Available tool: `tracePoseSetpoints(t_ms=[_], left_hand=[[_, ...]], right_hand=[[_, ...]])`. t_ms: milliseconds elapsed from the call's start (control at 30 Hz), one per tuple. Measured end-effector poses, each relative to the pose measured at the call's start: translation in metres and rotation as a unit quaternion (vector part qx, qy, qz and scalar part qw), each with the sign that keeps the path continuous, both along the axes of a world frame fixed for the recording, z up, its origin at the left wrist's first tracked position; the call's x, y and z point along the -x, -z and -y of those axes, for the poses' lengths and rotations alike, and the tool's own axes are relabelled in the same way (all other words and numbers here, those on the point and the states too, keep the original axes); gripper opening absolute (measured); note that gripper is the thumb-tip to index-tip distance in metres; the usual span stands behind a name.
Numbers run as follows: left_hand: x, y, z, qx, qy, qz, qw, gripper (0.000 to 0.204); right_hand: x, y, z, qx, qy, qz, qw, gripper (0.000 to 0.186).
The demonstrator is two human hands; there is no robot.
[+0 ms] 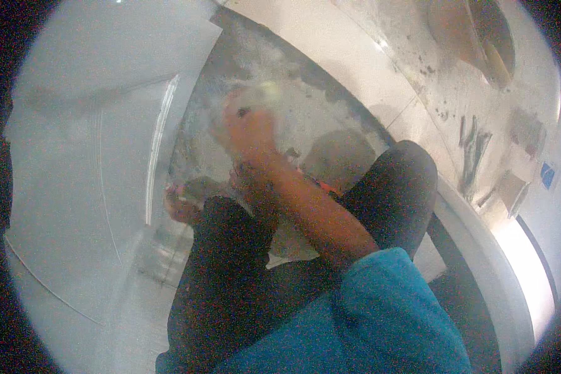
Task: The person scoops cement from a bucket with a trowel and spreads it onto the floor surface. They repeatedly apply and smooth the cement along the floor area, occasionally wiping the surface with a cloth.
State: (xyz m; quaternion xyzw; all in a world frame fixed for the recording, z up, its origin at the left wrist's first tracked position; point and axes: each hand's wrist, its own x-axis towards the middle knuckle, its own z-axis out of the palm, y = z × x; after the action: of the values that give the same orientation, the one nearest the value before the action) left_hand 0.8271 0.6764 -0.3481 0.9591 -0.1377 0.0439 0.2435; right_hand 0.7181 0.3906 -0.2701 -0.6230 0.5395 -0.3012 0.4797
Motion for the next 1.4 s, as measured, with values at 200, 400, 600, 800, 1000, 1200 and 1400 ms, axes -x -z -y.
tracePoseSetpoints(t_ms=[200,400,600,800,1000,1200,1400], left_hand=[[-0.003,-0.021,-0.074,0.332,-0.145,-0.121,0.924,0.035],[-0.032,-0.057,-0.114,0.164,-0.331,-0.129,0.920,0.034],[-0.024,-0.114,-0.094,0.312,-0.427,-0.220,0.819,0.033],[-0.020,-0.093,-0.120,0.368,-0.253,-0.356,0.821,0.041],[-0.021,-0.057,-0.120,0.402,-0.198,-0.454,0.770,0.045],[-0.018,-0.064,-0.090,0.302,-0.150,-0.409,0.848,0.041],[-0.018,-0.071,-0.066,0.187,-0.129,-0.437,0.870,0.042]], right_hand=[[0.029,0.042,0.052,0.276,-0.029,-0.158,0.948,0.029],[0.007,0.031,0.022,0.267,-0.100,-0.183,0.941,0.037],[0.006,0.016,0.040,0.255,-0.177,-0.190,0.931,0.036],[0.019,0.026,0.032,0.153,-0.361,-0.223,0.893,0.036],[0.050,-0.003,0.015,0.146,-0.160,-0.254,0.943,0.040],[0.071,0.007,0.027,0.273,-0.086,-0.248,0.926,0.037],[0.081,0.044,0.013,0.117,-0.194,-0.249,0.942,0.035]])
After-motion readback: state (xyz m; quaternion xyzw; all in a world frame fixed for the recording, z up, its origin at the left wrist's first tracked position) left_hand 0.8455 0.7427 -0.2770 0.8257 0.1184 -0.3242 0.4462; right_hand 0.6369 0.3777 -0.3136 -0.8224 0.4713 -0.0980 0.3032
